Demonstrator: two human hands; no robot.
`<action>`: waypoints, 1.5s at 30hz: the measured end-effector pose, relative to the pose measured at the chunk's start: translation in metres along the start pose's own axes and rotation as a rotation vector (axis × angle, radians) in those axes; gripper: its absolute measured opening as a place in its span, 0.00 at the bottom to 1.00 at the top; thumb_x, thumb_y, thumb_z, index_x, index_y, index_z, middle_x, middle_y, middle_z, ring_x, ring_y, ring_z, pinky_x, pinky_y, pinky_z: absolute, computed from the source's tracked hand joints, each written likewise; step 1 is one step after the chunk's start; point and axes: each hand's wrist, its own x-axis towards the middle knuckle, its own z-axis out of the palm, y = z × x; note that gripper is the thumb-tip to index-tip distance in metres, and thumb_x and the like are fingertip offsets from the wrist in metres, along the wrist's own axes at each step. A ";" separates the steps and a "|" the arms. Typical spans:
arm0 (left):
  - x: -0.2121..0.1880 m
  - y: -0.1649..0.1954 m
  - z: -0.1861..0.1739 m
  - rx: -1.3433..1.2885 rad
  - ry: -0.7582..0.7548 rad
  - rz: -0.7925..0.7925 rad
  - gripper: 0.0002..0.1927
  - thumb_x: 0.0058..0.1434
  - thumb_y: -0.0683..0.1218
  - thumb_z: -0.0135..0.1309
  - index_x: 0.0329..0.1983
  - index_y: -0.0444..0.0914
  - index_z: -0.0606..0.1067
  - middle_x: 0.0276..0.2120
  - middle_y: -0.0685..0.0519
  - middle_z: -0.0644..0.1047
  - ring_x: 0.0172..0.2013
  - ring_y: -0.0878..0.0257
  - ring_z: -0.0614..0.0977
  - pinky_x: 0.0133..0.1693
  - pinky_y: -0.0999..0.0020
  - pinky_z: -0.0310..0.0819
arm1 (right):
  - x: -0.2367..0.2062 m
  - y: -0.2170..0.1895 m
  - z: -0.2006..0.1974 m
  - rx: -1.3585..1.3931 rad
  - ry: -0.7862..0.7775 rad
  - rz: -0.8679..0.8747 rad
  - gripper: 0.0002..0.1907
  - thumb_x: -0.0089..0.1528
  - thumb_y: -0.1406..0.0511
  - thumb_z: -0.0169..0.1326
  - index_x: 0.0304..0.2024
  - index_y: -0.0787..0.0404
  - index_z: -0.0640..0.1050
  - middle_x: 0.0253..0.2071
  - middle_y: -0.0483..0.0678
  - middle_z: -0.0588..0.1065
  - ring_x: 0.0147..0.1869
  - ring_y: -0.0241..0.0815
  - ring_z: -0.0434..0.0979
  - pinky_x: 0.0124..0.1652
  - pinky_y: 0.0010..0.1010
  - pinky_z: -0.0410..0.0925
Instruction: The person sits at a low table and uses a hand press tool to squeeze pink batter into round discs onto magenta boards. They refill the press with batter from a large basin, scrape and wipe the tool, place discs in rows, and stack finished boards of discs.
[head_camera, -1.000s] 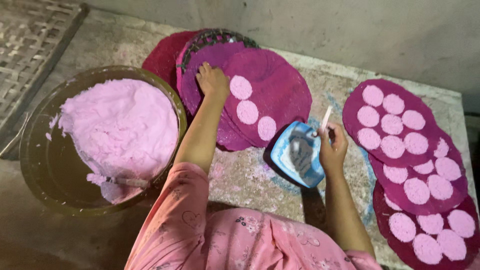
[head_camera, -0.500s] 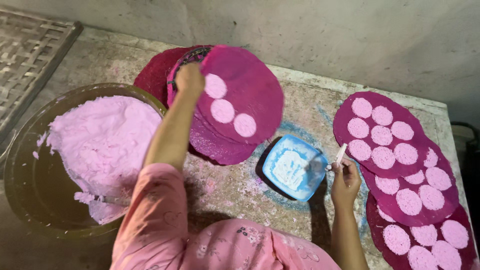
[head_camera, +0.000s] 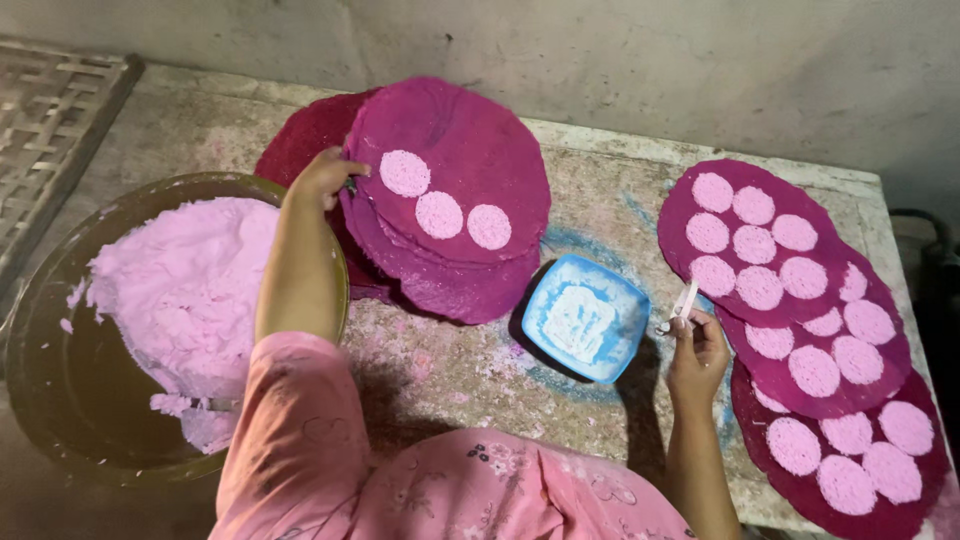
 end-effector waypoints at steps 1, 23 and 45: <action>-0.003 0.002 0.002 -0.041 -0.006 0.031 0.32 0.56 0.44 0.62 0.64 0.38 0.67 0.50 0.47 0.80 0.48 0.56 0.83 0.42 0.62 0.80 | -0.001 -0.001 -0.003 0.003 -0.001 -0.009 0.07 0.70 0.72 0.54 0.50 0.67 0.75 0.43 0.44 0.76 0.46 0.31 0.74 0.47 0.24 0.69; -0.184 -0.125 0.208 -0.724 -0.004 -0.288 0.41 0.64 0.33 0.48 0.77 0.46 0.49 0.73 0.53 0.57 0.74 0.55 0.51 0.70 0.41 0.27 | -0.017 -0.072 -0.055 0.009 0.261 -0.141 0.06 0.73 0.70 0.53 0.52 0.62 0.74 0.44 0.41 0.75 0.46 0.31 0.73 0.47 0.20 0.70; -0.187 -0.214 0.191 -0.475 -0.088 -0.035 0.33 0.64 0.40 0.51 0.70 0.49 0.56 0.60 0.51 0.72 0.52 0.59 0.78 0.43 0.62 0.77 | -0.025 -0.081 0.169 -0.805 -0.952 -0.602 0.13 0.53 0.68 0.62 0.41 0.53 0.84 0.54 0.49 0.74 0.64 0.54 0.69 0.59 0.48 0.64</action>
